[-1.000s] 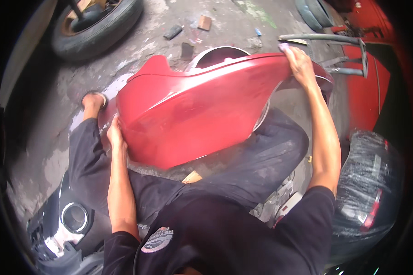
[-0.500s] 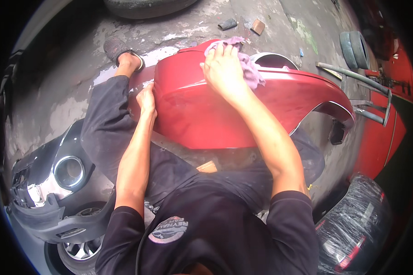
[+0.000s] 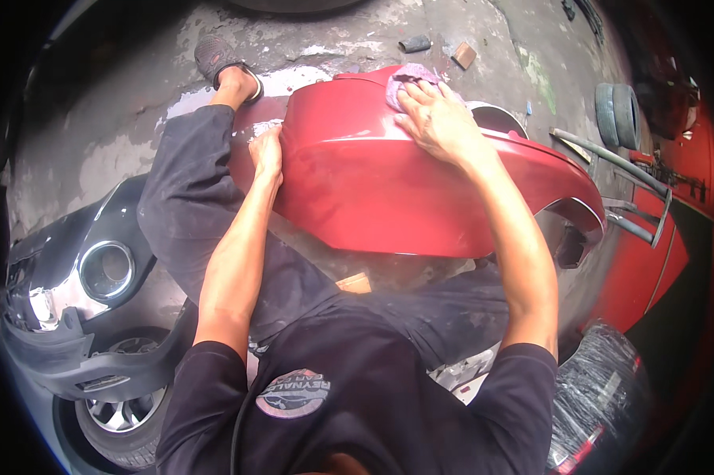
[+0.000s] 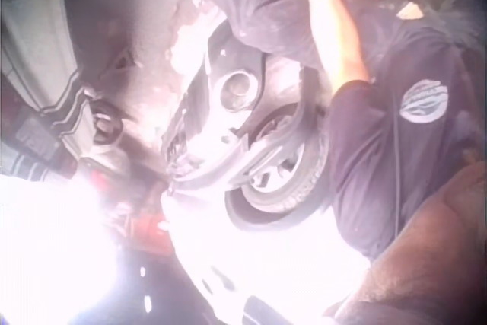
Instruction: The person sits on the floor and wipes a red car bumper with a cloth. They rotate the bumper to clean different sections, including the edges and inner surfaces, before placing it down and handling a bucket.
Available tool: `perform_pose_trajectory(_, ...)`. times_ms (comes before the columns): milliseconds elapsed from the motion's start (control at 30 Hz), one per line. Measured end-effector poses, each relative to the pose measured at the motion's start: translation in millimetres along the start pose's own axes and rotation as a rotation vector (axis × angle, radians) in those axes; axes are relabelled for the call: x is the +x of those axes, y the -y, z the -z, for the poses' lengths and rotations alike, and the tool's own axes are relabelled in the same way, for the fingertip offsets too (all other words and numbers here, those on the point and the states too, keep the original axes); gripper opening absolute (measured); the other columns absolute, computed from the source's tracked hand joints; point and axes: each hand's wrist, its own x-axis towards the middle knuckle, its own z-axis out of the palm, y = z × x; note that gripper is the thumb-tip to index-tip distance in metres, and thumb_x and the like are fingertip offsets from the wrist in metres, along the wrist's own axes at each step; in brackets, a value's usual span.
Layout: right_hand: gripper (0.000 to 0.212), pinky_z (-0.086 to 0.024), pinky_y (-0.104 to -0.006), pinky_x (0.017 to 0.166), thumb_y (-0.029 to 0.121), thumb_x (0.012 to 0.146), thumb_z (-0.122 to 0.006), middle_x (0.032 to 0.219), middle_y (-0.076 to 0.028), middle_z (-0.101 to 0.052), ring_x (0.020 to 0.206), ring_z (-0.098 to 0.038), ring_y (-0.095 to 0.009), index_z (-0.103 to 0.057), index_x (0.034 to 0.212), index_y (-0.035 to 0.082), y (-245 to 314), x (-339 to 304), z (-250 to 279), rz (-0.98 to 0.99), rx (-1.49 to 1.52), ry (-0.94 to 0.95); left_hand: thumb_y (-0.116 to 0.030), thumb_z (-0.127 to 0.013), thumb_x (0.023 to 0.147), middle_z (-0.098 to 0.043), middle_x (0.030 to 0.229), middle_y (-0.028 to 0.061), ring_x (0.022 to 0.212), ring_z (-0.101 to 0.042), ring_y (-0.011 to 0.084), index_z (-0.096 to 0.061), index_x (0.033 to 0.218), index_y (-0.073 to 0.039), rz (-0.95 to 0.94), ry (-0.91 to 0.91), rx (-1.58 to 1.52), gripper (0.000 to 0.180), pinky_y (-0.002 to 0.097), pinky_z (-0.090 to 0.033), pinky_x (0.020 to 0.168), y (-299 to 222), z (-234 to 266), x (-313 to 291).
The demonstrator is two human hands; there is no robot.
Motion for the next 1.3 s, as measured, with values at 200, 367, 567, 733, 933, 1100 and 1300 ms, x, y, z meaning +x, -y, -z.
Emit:
perform_pose_trajectory(200, 0.057, -0.032, -0.0505, 0.118, 0.047, 0.106, -0.044, 0.148, -0.016, -0.054, 0.137, -0.051, -0.033, -0.057, 0.14, 0.004, 70.1, 107.3, -44.6, 0.002, 0.085, -0.008, -0.022, -0.066, 0.09, -0.072, 0.094, 0.0135, 0.088, -0.06, 0.0188, -0.07, 0.09, 0.009, 0.079, -0.029, -0.031, 0.031, 0.0385, -0.048, 0.083, -15.0, 5.3, -9.7)
perform_pose_trajectory(367, 0.05, -0.038, -0.053, 0.114, 0.041, 0.103, -0.05, 0.134, -0.017, -0.062, 0.128, -0.057, -0.036, -0.061, 0.134, 0.003, 117.4, 141.7, -56.1, -0.018, 0.062, 0.045, -0.024, -0.064, 0.095, -0.067, 0.084, 0.0077, 0.079, -0.058, 0.0169, -0.07, 0.083, 0.004, 0.173, -0.053, -0.19, 0.031, 0.0369, -0.047, 0.076, -7.1, -3.4, -3.4)
perform_pose_trajectory(567, 0.052, -0.033, -0.0511, 0.12, 0.039, 0.106, -0.046, 0.149, -0.019, -0.053, 0.142, -0.046, -0.035, -0.057, 0.14, 0.001, 72.0, 13.5, -32.6, -0.117, -0.011, -0.21, -0.031, -0.062, 0.101, -0.062, 0.079, 0.0052, 0.075, -0.053, 0.0157, -0.067, 0.081, 0.001, 0.181, 0.003, -0.175, 0.039, 0.0357, -0.045, 0.073, 4.5, 3.9, 8.5)
perform_pose_trajectory(733, 0.041, -0.032, -0.0531, 0.12, 0.022, 0.1, -0.062, 0.148, -0.019, -0.052, 0.145, -0.043, -0.037, -0.06, 0.134, -0.001, 19.4, -142.1, -1.5, -0.184, -0.137, -0.301, -0.035, -0.06, 0.102, -0.063, 0.086, 0.0074, 0.081, -0.053, 0.0158, -0.066, 0.084, 0.001, 0.186, 0.087, -0.109, 0.041, 0.0368, -0.045, 0.078, 5.6, 5.2, 8.6)
perform_pose_trajectory(933, 0.051, -0.019, -0.0629, 0.123, 0.038, 0.1, -0.06, 0.156, -0.019, -0.046, 0.152, -0.028, -0.042, -0.061, 0.135, 0.002, 62.8, -134.5, -25.3, -0.265, -0.15, -0.268, -0.033, -0.059, 0.103, -0.062, 0.084, 0.0052, 0.077, -0.053, 0.0143, -0.065, 0.085, 0.0, 0.218, 0.136, -0.148, 0.038, 0.0317, -0.046, 0.079, 11.8, 11.0, 18.3)
perform_pose_trajectory(1100, 0.05, -0.02, -0.0596, 0.124, 0.034, 0.098, -0.059, 0.15, -0.016, -0.053, 0.15, -0.034, -0.036, -0.061, 0.136, 0.003, 190.7, -27.7, -75.0, 0.088, 0.103, -0.265, -0.036, -0.058, 0.104, -0.063, 0.092, 0.0073, 0.085, -0.057, 0.0168, -0.064, 0.092, -0.001, 0.307, 0.222, -0.313, 0.037, 0.0338, -0.048, 0.082, 2.1, 7.9, 16.6)
perform_pose_trajectory(1300, 0.046, -0.034, -0.0553, 0.117, 0.023, 0.094, -0.052, 0.147, -0.017, -0.056, 0.143, -0.044, -0.036, -0.063, 0.133, 0.0, 216.5, -23.0, -91.5, 0.215, 0.182, -0.248, -0.046, -0.049, 0.106, -0.069, 0.101, 0.015, 0.09, -0.063, 0.0196, -0.065, 0.095, -0.004, 0.246, 0.276, -0.139, 0.046, 0.0351, -0.051, 0.08, 32.8, 16.6, 54.9)
